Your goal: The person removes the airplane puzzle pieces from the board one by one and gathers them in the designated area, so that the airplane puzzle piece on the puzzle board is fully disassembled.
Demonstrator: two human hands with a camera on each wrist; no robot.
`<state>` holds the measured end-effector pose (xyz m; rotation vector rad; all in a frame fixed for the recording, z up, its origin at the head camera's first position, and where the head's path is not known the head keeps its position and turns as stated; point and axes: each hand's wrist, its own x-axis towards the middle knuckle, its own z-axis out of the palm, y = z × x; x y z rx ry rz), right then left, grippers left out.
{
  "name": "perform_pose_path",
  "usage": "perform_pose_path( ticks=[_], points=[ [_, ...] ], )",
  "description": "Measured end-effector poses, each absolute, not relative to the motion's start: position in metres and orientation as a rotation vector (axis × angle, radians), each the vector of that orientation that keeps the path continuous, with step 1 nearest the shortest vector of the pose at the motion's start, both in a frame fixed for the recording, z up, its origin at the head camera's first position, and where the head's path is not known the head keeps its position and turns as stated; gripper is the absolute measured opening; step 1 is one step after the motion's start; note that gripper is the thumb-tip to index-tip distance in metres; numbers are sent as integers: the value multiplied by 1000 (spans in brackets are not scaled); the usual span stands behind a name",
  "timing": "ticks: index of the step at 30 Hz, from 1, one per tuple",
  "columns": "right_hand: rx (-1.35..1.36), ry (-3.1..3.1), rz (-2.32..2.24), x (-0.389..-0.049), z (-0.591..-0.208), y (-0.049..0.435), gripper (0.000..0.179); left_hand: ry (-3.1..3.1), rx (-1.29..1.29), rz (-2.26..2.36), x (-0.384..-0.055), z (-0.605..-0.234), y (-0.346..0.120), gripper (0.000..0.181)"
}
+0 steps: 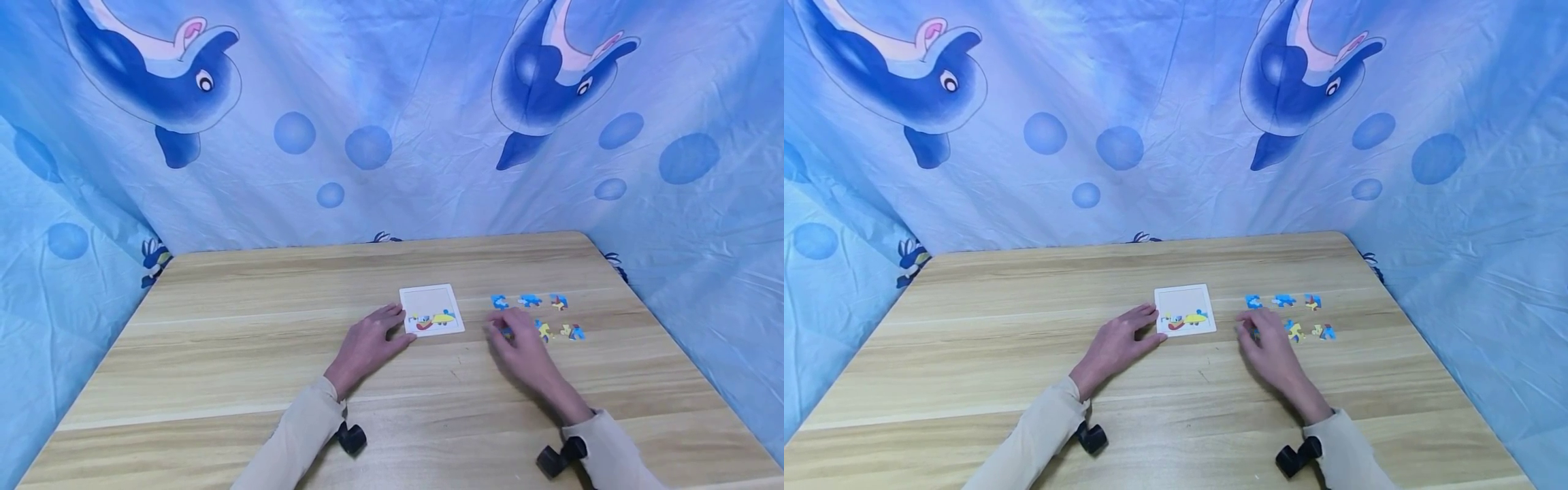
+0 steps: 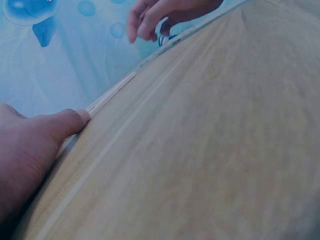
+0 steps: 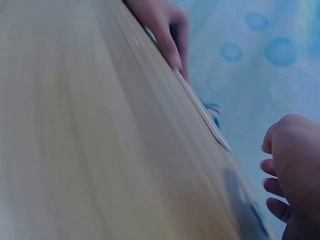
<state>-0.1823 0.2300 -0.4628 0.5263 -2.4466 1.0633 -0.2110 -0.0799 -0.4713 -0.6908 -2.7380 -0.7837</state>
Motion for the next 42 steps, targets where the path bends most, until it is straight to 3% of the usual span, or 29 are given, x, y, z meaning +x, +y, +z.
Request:
perform_pose_path(
  ticks=[19,42],
  points=[
    [633,-2633,1075,-203,-460,153,28,-2710,-730,-751,-213,-473,-80,56],
    [632,-2724,957,-219,-459,129,24,-2692,-762,-731,-214,-473,-80,56]
  ],
)
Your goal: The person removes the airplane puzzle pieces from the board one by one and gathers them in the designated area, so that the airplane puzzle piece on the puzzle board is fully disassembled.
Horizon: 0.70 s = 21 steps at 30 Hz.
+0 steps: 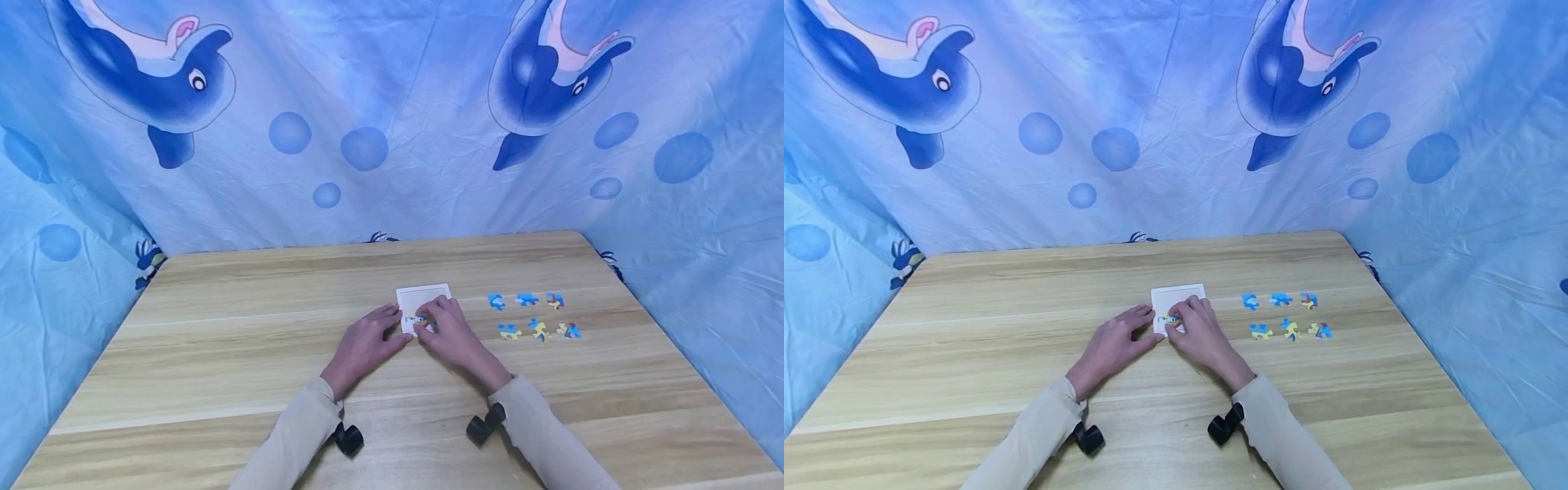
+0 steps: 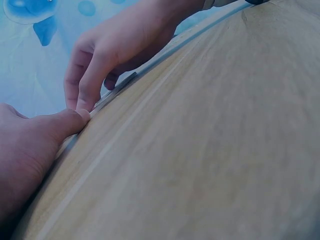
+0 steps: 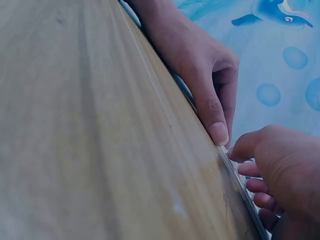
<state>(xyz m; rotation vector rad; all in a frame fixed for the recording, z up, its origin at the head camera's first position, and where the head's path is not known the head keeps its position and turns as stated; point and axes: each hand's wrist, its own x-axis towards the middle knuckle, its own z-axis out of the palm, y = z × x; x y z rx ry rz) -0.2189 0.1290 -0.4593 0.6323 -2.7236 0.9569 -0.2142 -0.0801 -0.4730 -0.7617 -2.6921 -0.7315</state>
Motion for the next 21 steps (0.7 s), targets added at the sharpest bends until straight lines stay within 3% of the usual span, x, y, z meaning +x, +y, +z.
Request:
perform_pose_path(
  ticks=[21],
  points=[
    [598,-2794,953,-220,-458,125,31,-2689,-762,-722,-215,-474,-80,55]
  ],
)
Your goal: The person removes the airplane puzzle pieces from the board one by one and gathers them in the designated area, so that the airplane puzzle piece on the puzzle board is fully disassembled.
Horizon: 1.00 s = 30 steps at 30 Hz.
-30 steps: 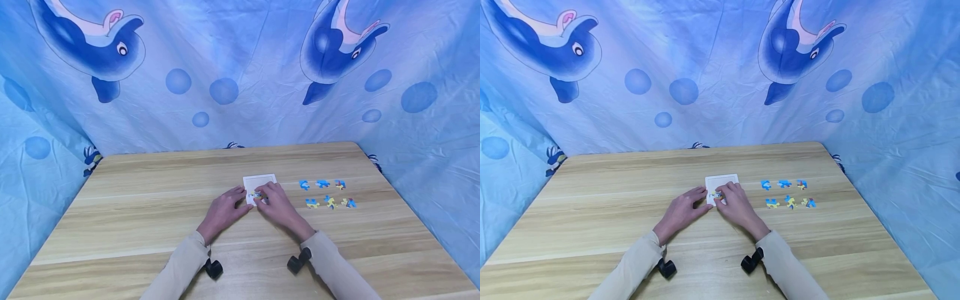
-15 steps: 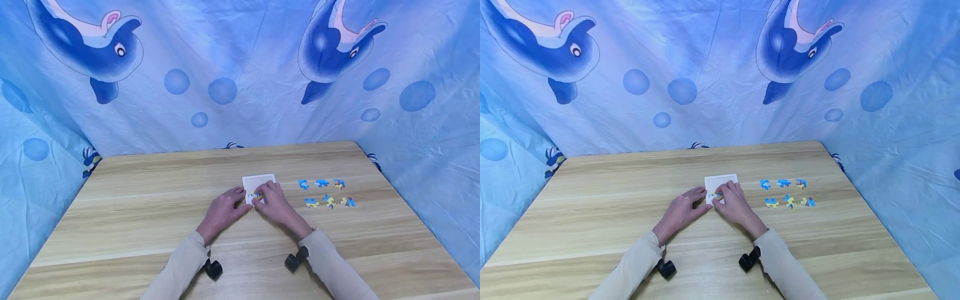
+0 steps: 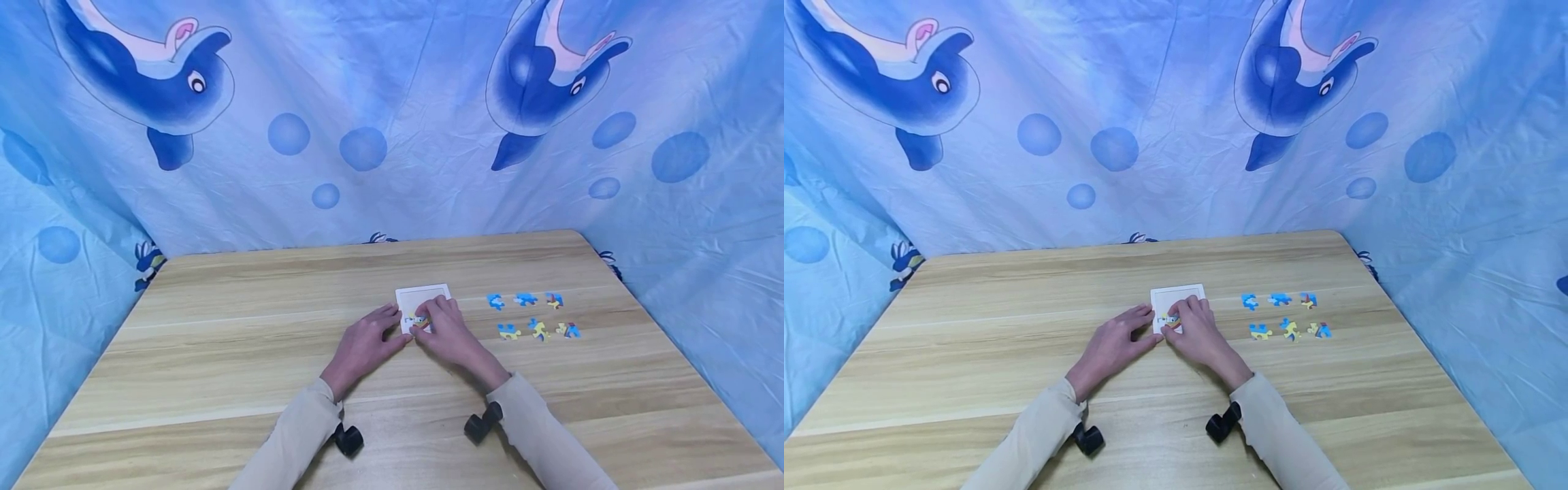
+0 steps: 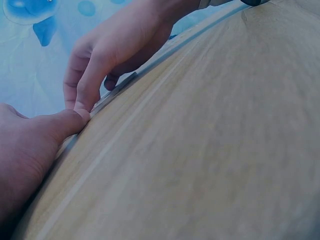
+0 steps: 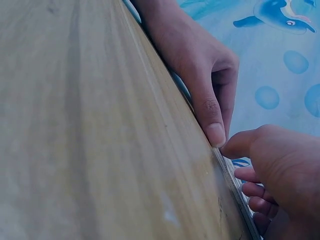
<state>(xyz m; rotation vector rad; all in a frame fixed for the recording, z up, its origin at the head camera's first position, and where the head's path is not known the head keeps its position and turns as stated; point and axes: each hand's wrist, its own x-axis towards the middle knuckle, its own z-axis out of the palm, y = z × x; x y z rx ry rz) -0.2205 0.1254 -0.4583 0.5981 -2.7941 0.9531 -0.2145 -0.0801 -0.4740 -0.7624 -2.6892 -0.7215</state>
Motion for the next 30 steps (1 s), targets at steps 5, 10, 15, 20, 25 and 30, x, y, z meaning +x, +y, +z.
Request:
perform_pose_path(
  ticks=[5,10,15,20,25,30],
  points=[
    [608,-2805,928,-221,-458,126,30,-2688,-766,-719,-215,-475,-80,55],
    [612,-2824,909,-222,-457,126,31,-2683,-771,-706,-216,-475,-80,56],
    [618,-2831,924,-222,-457,126,30,-2682,-772,-705,-215,-475,-80,56],
    [612,-2829,963,-224,-456,125,30,-2678,-775,-715,-215,-474,-81,55],
    [601,-2790,1062,-225,-456,124,27,-2670,-774,-736,-214,-474,-81,55],
    [638,-2747,1127,-225,-457,126,17,-2665,-769,-745,-214,-474,-81,55]
  ],
)
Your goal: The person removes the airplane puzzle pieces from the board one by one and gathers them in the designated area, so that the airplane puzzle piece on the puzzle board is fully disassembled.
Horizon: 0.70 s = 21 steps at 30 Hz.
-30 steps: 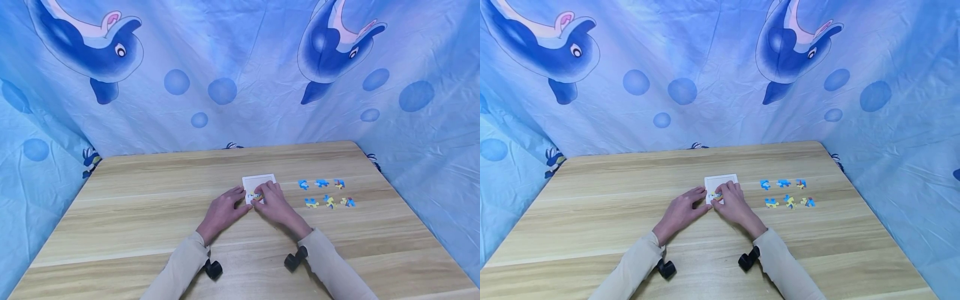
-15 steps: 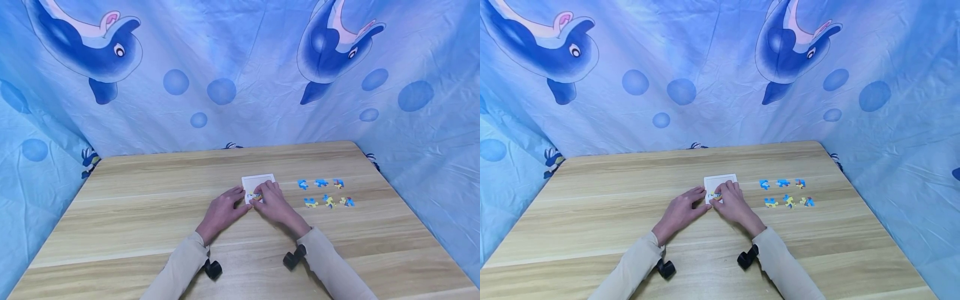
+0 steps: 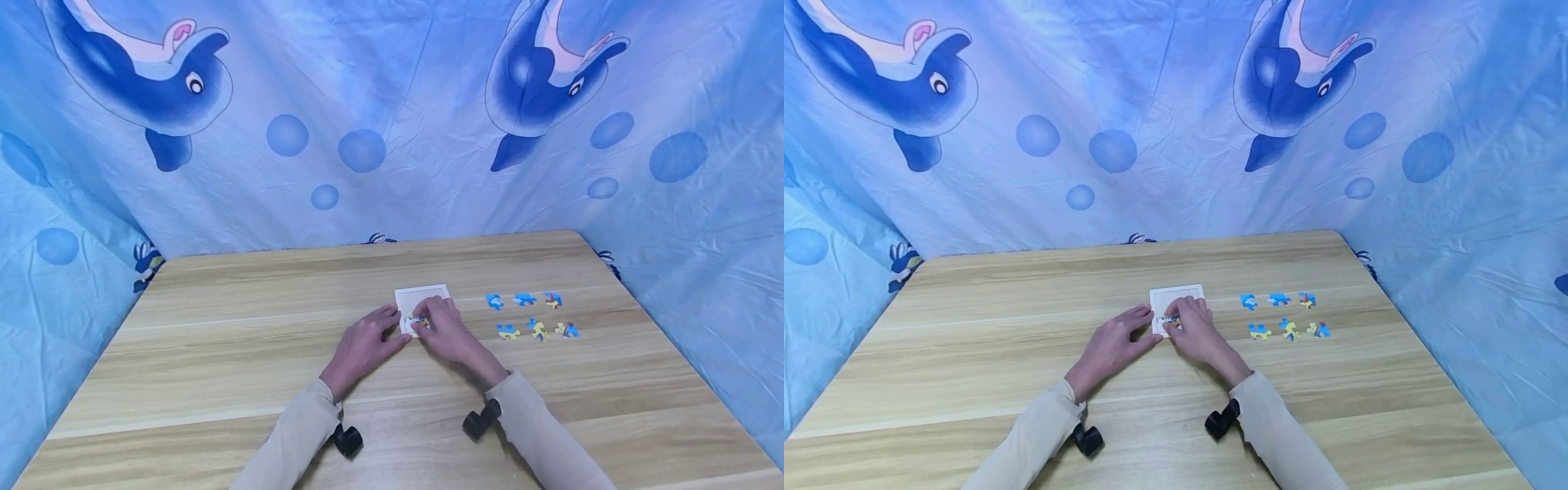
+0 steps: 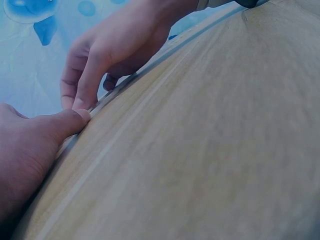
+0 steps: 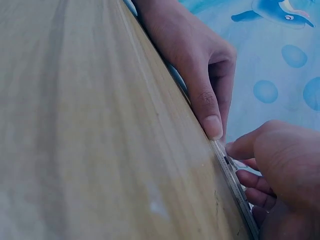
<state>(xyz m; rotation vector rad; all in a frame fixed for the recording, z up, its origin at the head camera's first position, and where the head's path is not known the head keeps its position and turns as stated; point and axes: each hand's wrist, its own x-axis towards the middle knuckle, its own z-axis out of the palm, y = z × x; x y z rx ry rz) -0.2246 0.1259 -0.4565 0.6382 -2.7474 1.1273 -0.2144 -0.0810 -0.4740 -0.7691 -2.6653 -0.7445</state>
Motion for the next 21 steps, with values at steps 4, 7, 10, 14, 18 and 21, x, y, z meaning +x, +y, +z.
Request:
perform_pose_path(
  ticks=[4,7,10,14,18,21],
  points=[
    [667,-2712,1159,-224,-457,127,20,-2671,-767,-749,-214,-473,-81,55],
    [681,-2692,1152,-224,-458,128,26,-2679,-764,-752,-214,-473,-81,56],
    [695,-2681,1125,-223,-457,128,27,-2683,-765,-747,-214,-473,-80,57],
    [707,-2677,1101,-222,-456,128,27,-2685,-768,-740,-215,-474,-80,58],
    [707,-2675,1107,-221,-457,128,27,-2688,-766,-738,-215,-475,-80,59],
    [730,-2654,1118,-221,-458,128,27,-2681,-766,-741,-216,-475,-80,57]
  ],
)
